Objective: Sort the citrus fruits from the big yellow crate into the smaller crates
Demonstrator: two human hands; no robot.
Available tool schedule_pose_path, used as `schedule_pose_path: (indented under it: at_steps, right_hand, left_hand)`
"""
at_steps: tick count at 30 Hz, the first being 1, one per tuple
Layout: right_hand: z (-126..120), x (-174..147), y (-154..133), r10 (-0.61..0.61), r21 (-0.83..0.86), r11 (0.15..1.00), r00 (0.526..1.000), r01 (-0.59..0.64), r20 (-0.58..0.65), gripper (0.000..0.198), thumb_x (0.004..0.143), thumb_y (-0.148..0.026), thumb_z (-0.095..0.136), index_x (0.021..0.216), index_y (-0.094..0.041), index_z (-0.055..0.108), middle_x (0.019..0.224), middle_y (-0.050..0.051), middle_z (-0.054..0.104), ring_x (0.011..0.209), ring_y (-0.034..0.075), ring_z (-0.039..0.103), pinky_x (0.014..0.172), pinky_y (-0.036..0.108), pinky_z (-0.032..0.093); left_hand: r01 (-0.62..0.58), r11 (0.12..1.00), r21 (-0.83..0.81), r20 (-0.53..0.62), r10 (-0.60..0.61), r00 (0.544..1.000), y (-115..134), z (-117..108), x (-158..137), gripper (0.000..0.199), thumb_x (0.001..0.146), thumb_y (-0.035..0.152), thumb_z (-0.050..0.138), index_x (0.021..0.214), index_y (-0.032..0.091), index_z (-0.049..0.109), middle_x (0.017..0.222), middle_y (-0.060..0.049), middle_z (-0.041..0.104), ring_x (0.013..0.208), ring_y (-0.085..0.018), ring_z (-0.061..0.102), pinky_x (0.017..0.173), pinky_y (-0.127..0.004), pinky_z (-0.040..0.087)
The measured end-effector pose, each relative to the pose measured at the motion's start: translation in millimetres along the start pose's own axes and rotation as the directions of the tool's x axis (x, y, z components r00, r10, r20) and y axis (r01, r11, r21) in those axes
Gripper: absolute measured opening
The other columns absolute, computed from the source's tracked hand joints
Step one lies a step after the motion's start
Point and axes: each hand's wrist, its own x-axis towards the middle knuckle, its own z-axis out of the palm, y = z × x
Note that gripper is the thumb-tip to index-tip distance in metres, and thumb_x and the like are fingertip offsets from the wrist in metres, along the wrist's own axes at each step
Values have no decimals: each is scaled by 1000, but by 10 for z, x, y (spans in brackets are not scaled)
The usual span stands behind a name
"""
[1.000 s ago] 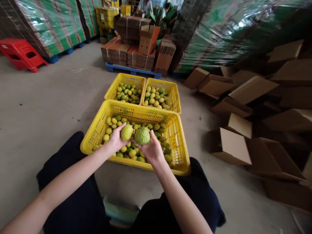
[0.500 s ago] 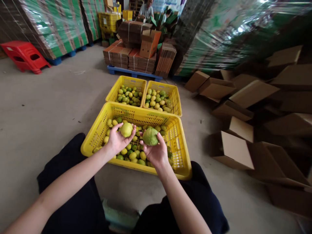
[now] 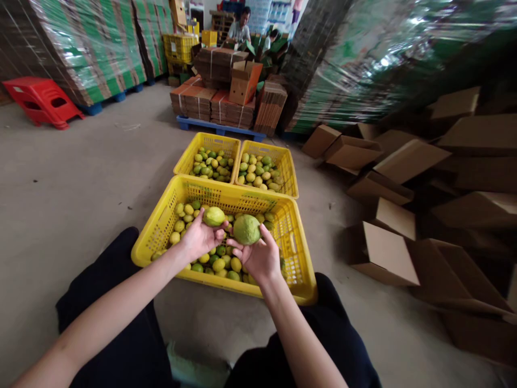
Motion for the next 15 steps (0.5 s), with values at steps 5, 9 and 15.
schedule_pose_path:
  at_steps: [5,9,15]
  right_hand:
    - [-3,33,22,37,-111,993,999,-38,-18,66,71,-80,59,86,-16,69,70,8,73,63,22,71,47,28,53]
    - [25,1,-8,-77,-242,969,993,54,-90,65,71,-81,58,83,-18,68,66,6,69,59,20,66,46,28,50]
    - [125,-180,-161,-710,-686,577,688,443,-153,52,60,-27,89,102,-29,60,95,-3,68,87,17,64,75,26,55]
  left_hand:
    - [11,994,107,0,-11,1000,-41,-25,35,57,95,59,41,99,7,65,63,-7,62,43,-10,47,42,-22,43]
    - [-181,964,195,7,183,983,-55,-11,-14,42,89,52,60,100,12,65,70,-6,64,56,-13,59,53,-21,50]
    - [-606,694,388,162,596,787,19,80,-209,72,59,1,84,120,30,58,105,-1,69,103,-18,66,87,-23,53]
